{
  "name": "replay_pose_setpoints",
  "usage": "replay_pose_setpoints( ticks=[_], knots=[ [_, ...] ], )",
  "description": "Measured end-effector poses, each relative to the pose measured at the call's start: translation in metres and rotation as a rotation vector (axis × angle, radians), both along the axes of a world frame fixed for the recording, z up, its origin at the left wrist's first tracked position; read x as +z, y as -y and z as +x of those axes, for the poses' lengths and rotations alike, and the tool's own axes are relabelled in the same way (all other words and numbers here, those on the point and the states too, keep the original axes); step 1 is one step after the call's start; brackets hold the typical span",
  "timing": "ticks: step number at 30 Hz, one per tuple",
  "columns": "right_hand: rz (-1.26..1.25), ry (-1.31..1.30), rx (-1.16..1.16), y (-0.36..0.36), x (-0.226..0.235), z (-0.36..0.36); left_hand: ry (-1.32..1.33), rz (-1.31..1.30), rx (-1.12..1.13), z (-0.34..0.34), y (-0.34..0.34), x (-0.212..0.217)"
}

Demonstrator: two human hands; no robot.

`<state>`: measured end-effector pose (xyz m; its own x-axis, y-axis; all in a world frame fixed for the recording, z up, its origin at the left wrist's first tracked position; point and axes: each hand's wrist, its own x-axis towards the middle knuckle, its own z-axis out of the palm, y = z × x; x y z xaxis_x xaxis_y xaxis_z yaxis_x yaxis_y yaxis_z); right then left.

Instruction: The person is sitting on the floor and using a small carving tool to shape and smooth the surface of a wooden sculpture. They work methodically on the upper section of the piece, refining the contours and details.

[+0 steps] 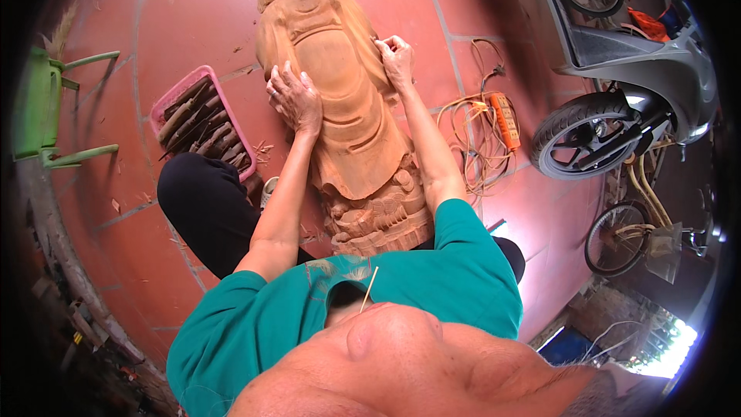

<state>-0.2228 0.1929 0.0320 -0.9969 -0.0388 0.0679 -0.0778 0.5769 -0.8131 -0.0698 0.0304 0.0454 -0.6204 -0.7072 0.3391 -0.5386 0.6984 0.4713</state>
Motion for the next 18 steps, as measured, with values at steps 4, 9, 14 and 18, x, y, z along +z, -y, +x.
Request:
replay_pose_setpoints(
  ticks=[4, 9, 14, 18],
  knots=[
    [-0.168, 0.055, 0.037, -0.003, -0.010, -0.006, 0.018, -0.007, 0.009, 0.000, -0.002, -0.002],
    [0.145, -0.187, 0.119, 0.025, 0.017, -0.019, 0.017, -0.036, 0.027, 0.002, 0.000, -0.006],
    [0.312, -0.272, 0.177, 0.069, 0.027, -0.067, 0.006, 0.010, -0.005, -0.001, -0.002, -0.002],
    [0.431, -0.221, 0.134, 0.098, 0.019, -0.103, 0.008, 0.023, -0.016, 0.000, -0.003, 0.002]
  ],
)
